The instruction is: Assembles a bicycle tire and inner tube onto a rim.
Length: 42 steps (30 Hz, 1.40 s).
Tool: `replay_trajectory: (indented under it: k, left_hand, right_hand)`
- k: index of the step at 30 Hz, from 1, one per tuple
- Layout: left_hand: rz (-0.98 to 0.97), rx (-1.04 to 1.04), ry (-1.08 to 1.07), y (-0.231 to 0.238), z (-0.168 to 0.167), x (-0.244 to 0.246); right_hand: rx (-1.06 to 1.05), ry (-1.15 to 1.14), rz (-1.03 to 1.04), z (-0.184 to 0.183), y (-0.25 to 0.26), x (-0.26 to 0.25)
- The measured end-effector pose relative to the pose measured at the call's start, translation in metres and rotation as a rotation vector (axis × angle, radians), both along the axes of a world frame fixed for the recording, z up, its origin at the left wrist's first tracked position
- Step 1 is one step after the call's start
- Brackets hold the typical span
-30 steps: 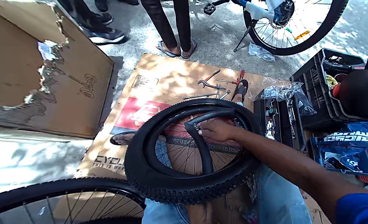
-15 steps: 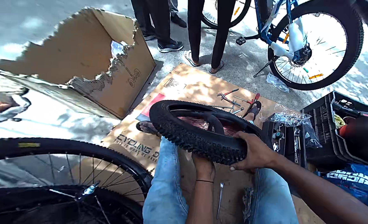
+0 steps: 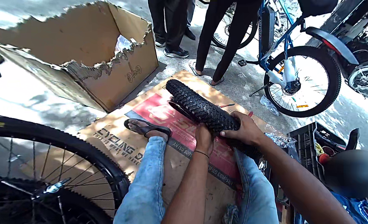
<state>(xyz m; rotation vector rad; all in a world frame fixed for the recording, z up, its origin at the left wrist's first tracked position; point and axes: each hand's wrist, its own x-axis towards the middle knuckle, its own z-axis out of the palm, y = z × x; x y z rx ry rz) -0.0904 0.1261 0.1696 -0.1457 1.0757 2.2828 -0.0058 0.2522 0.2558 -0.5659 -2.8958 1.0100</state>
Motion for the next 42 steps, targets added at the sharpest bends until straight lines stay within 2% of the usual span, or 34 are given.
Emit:
replay_trajectory:
  k: [2, 4, 6, 10, 12, 14, 18, 20, 23, 27, 30, 33, 35, 36, 37, 38, 40, 41, 42]
  left_hand:
    - [-0.074, 0.161, 0.02, -0.005, -0.001, -0.002]
    - [-0.144, 0.292, 0.068, -0.01, -0.005, 0.004]
    - [-0.163, 0.326, 0.178, -0.01, -0.01, 0.014]
    - [-0.103, 0.103, 0.299, -0.005, 0.001, 0.014]
    - [-0.051, 0.036, 0.316, -0.004, 0.002, 0.009]
    - [-0.036, 0.041, 0.301, -0.009, -0.001, 0.004]
    - [-0.097, 0.156, 0.291, -0.028, -0.012, 0.006]
    - [-0.05, 0.097, 0.209, -0.033, -0.007, 0.015]
    - [0.138, -0.118, -0.007, -0.042, -0.001, 0.039]
    - [0.305, -0.093, -0.267, -0.09, -0.034, 0.066]
    - [0.369, -0.177, -0.3, -0.125, -0.074, 0.082]
    - [0.413, -0.32, -0.305, -0.143, -0.106, 0.094]
    - [0.423, -0.371, -0.321, -0.142, -0.113, 0.093]
    - [0.423, -0.369, -0.312, -0.143, -0.116, 0.087]
    - [0.423, -0.363, -0.3, -0.146, -0.119, 0.08]
    - [0.428, -0.375, -0.293, -0.149, -0.121, 0.072]
    - [0.436, -0.411, -0.278, -0.155, -0.121, 0.06]
    - [0.442, -0.435, -0.274, -0.155, -0.121, 0.058]
    - [0.441, -0.451, -0.276, -0.155, -0.12, 0.058]
  right_hand:
    - [0.132, 0.04, 0.006, -0.002, 0.004, 0.002]
    - [0.178, 0.066, -0.013, -0.007, 0.009, 0.002]
    - [0.184, 0.05, -0.024, -0.005, 0.014, -0.004]
    - [0.165, -0.006, 0.02, 0.004, 0.027, -0.025]
    - [0.084, -0.033, 0.098, 0.004, 0.035, -0.037]
    - [-0.012, -0.012, 0.196, 0.0, 0.037, -0.046]
    - [0.058, 0.071, 0.226, -0.013, 0.021, -0.051]
    - [0.079, 0.046, 0.232, -0.02, 0.011, -0.046]
    - [0.082, -0.029, 0.253, -0.034, -0.023, -0.026]
    - [0.075, -0.012, 0.261, -0.093, -0.092, 0.01]
    - [0.052, -0.165, 0.294, -0.138, -0.137, 0.023]
    - [-0.016, -0.25, 0.34, -0.168, -0.164, 0.03]
    - [-0.225, -0.201, 0.401, -0.172, -0.151, 0.031]
    - [-0.427, -0.15, 0.413, -0.168, -0.136, 0.028]
    - [-0.63, -0.081, 0.37, -0.163, -0.12, 0.028]
    - [-0.726, -0.054, 0.259, -0.157, -0.103, 0.027]
    - [-0.624, -0.106, -0.118, -0.155, -0.066, 0.02]
    - [-0.586, -0.144, -0.326, -0.165, -0.046, 0.012]
    - [-0.652, -0.189, -0.53, -0.178, -0.028, 0.003]
